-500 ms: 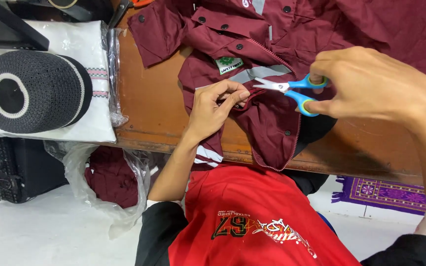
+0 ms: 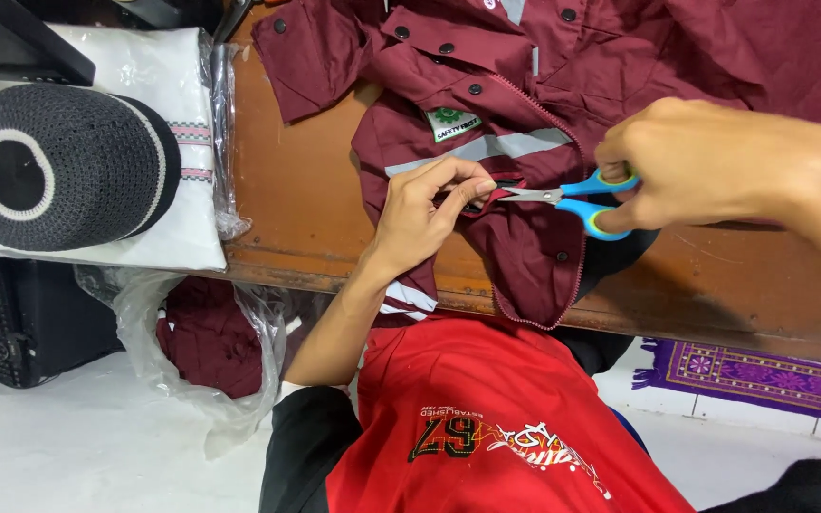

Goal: Trimming loose threads from a maroon jacket using scissors on a workbench

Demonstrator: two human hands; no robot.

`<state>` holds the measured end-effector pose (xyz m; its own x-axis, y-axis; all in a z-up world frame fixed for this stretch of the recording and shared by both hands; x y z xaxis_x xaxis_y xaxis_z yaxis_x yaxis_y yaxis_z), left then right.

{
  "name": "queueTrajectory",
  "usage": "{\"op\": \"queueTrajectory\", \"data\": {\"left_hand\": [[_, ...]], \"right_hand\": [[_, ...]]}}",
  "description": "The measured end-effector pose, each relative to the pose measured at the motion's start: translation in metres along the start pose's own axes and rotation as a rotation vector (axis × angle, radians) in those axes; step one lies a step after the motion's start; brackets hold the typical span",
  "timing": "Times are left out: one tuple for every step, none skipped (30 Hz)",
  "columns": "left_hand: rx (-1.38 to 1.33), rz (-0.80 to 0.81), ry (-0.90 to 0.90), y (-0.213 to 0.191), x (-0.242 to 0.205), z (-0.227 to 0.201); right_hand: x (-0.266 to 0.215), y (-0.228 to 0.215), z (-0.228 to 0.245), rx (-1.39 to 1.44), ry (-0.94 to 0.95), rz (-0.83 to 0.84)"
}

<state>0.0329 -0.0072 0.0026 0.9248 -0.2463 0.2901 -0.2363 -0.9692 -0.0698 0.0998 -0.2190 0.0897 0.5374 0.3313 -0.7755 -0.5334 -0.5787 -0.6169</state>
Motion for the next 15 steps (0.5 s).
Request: {"op": "queueTrajectory", "data": {"left_hand": [[-0.016, 0.003, -0.011, 0.0, 0.0, 0.0], [-0.032, 0.007, -0.021, 0.001, 0.0, 0.0], [-0.033, 0.005, -0.021, 0.001, 0.0, -0.002], [-0.045, 0.004, -0.022, 0.001, 0.0, -0.003], [-0.057, 0.002, -0.024, 0.001, 0.001, -0.004], [-0.057, 0.003, -0.023, 0.002, 0.001, -0.002], [-0.041, -0.002, -0.022, 0.002, 0.0, 0.0], [-0.023, -0.009, -0.022, 0.001, -0.001, 0.002], [-0.022, -0.009, -0.023, 0.0, 0.0, 0.001], [-0.019, -0.006, -0.021, 0.0, 0.0, 0.0], [-0.017, -0.004, -0.019, 0.0, 0.0, -0.001], [-0.016, -0.004, -0.017, 0.0, 0.001, -0.003], [-0.011, 0.0, -0.015, 0.0, 0.002, -0.005], [-0.007, 0.006, -0.013, 0.0, 0.002, -0.007], [-0.007, 0.006, -0.014, 0.0, 0.002, -0.008]], "right_hand": [[0.0, 0.0, -0.004, 0.002, 0.024, 0.009], [-0.001, 0.0, -0.009, 0.004, 0.049, 0.019], [-0.001, -0.001, -0.009, 0.003, 0.049, 0.02], [-0.002, -0.003, -0.009, 0.005, 0.043, 0.008], [-0.002, -0.004, -0.009, 0.008, 0.037, -0.004], [-0.001, -0.005, -0.007, 0.009, 0.037, -0.004], [0.001, -0.006, -0.003, 0.006, -0.001, -0.008], [0.002, -0.007, 0.001, 0.004, -0.042, -0.014], [0.002, -0.01, 0.004, 0.005, -0.044, -0.015], [0.002, -0.012, 0.006, -0.003, -0.036, 0.005], [0.001, -0.014, 0.009, -0.012, -0.028, 0.024], [0.002, -0.016, 0.01, -0.013, -0.028, 0.022], [0.002, -0.017, 0.011, -0.02, -0.041, 0.019], [0.002, -0.017, 0.013, -0.026, -0.054, 0.016], [0.001, -0.019, 0.014, -0.025, -0.054, 0.016]]}}
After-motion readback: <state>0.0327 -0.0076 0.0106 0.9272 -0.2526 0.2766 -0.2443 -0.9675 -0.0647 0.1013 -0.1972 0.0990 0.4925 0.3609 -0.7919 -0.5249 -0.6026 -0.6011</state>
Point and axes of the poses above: each hand's wrist, its own x-axis towards the middle knuckle, its own y-axis out of the palm, z = x × y, the point moved 4 cm from there along x, towards the middle knuckle, and after that the axes turned 14 degrees about -x, right-handed, at the moved point
